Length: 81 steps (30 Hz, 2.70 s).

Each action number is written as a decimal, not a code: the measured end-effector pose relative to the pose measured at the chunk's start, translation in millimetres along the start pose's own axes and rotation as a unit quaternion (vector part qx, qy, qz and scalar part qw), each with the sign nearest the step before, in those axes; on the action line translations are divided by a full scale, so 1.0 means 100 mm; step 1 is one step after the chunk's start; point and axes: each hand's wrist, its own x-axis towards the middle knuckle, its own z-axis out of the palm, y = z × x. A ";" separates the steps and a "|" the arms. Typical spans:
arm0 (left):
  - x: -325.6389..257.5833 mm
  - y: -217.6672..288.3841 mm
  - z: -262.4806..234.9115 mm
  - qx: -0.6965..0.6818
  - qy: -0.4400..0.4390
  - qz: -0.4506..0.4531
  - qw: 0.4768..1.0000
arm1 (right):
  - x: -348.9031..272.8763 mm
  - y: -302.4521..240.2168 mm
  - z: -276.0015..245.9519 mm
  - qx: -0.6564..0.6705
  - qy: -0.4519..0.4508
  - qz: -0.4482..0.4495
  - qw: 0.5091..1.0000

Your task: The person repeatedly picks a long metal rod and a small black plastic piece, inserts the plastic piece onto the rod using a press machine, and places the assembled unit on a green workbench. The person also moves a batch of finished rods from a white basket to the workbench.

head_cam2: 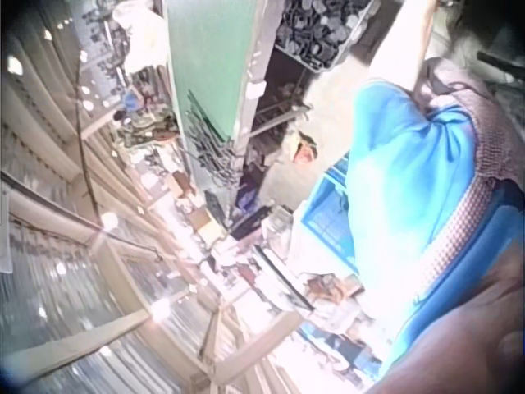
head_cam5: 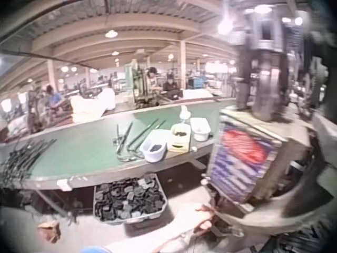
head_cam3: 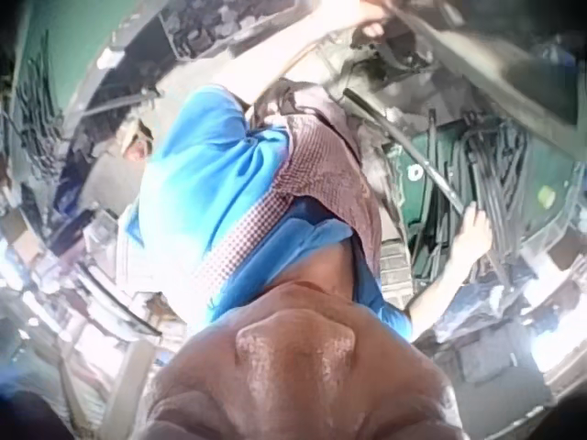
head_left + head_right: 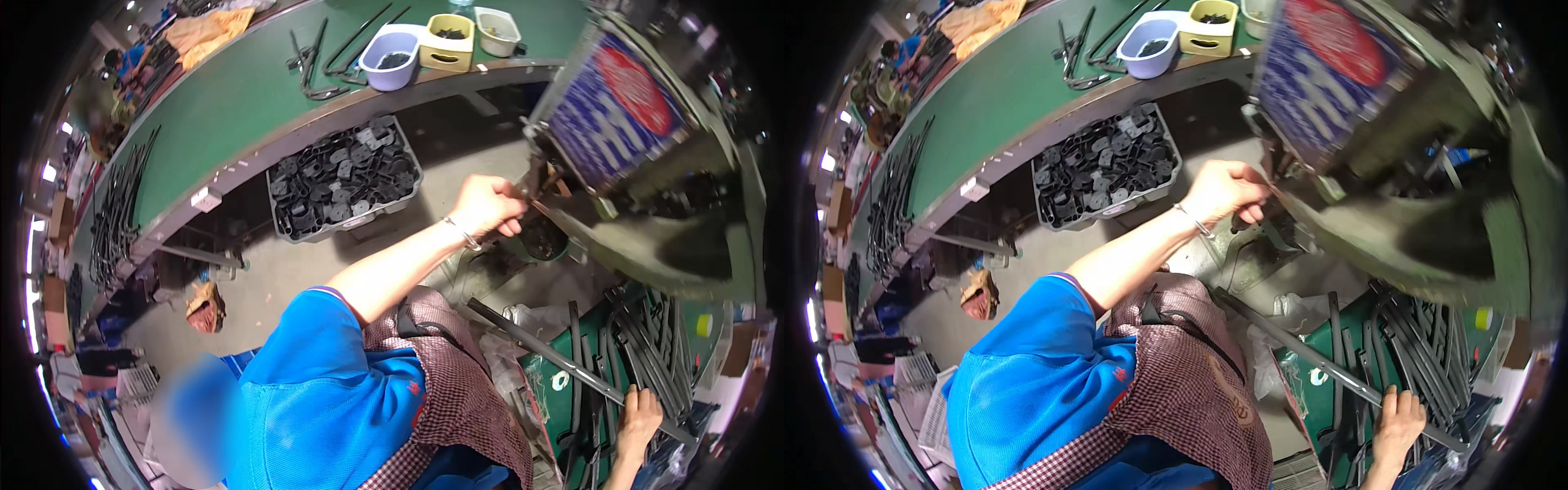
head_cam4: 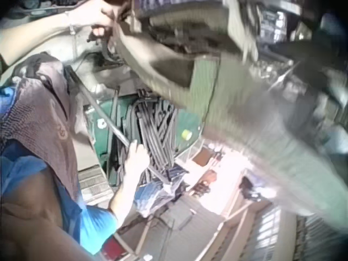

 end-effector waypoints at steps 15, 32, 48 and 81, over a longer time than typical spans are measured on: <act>-0.05 -0.57 -1.73 0.558 0.183 0.217 0.780 | 1.04 -1.35 0.05 0.303 -0.269 0.069 0.912; -0.30 -0.79 -3.51 0.463 0.212 0.043 0.860 | 1.38 -2.83 0.43 0.579 -0.255 0.232 0.739; -0.06 0.29 -2.61 -0.219 -0.075 -0.032 0.972 | 1.00 -2.88 0.31 0.606 -0.102 0.264 0.743; 0.15 0.47 -1.20 -0.071 -0.107 -0.156 0.979 | 1.30 -2.39 0.07 0.592 0.010 0.257 0.764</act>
